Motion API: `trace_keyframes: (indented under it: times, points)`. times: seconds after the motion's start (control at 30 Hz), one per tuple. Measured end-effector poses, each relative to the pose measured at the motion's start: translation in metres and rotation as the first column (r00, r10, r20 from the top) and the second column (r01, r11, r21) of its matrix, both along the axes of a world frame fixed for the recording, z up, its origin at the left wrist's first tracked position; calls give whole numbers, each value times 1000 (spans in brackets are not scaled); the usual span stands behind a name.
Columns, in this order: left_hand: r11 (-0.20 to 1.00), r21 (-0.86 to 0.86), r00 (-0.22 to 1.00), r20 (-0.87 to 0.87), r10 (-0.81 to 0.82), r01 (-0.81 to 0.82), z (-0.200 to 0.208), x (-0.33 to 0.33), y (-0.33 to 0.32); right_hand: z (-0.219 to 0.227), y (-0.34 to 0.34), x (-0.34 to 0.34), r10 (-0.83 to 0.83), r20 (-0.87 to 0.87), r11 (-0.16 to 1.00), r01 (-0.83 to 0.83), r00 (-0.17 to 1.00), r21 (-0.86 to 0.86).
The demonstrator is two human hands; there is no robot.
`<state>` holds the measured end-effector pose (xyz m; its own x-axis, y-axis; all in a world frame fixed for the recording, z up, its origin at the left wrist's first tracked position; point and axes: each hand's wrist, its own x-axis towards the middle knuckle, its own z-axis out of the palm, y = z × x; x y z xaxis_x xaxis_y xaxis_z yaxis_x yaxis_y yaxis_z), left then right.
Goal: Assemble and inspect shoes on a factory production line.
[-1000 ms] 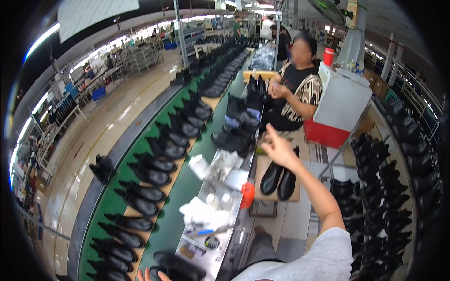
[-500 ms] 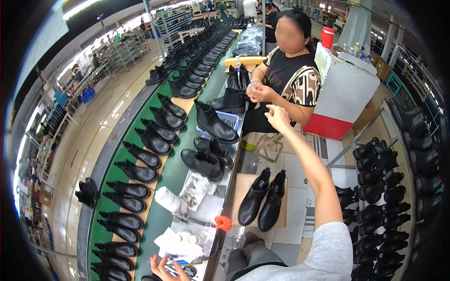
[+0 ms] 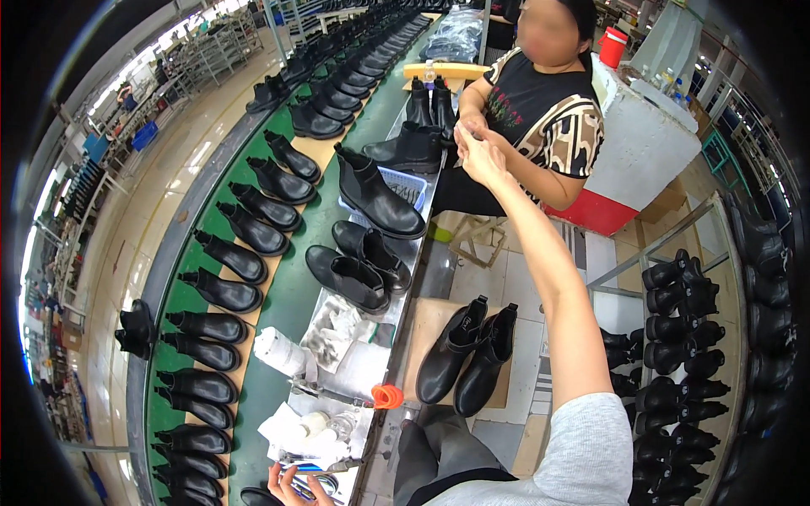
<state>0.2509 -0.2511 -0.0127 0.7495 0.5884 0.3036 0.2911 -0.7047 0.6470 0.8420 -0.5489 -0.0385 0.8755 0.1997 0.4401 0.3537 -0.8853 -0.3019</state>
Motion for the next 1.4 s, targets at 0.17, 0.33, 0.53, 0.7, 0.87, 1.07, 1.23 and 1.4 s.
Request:
trace_keyframes:
  times: [0.17,0.33,0.53,0.7,0.87,1.07,1.23,1.4]
  points:
    - [995,104,999,-53,0,5,-4,-6,2,16,3,-19,-11,-84,1000,9,996,-25]
    - [987,152,995,-77,60,-48,-20,9,-12,15,-33,-4,-26,-136,996,14,990,-83]
    - [999,-6,993,-108,-55,54,-27,27,-11,45,-6,12,-116,-237,981,74,965,-178]
    - [999,-54,987,-158,-6,-2,2,47,-32,63,-32,-47,75,12,997,-75,997,12]
    - [995,-90,988,-153,31,-45,-2,29,-33,18,1,-201,214,-447,977,-194,869,91]
    - [984,-166,996,-71,54,-66,-1,-10,-30,-61,66,-334,796,-387,595,-716,464,365]
    - [996,-51,997,19,71,-70,11,-49,-19,-44,110,-418,825,-537,450,-777,174,440]
    - [888,155,901,83,425,-433,17,-143,40,-44,164,-489,826,-562,345,-755,-38,557]
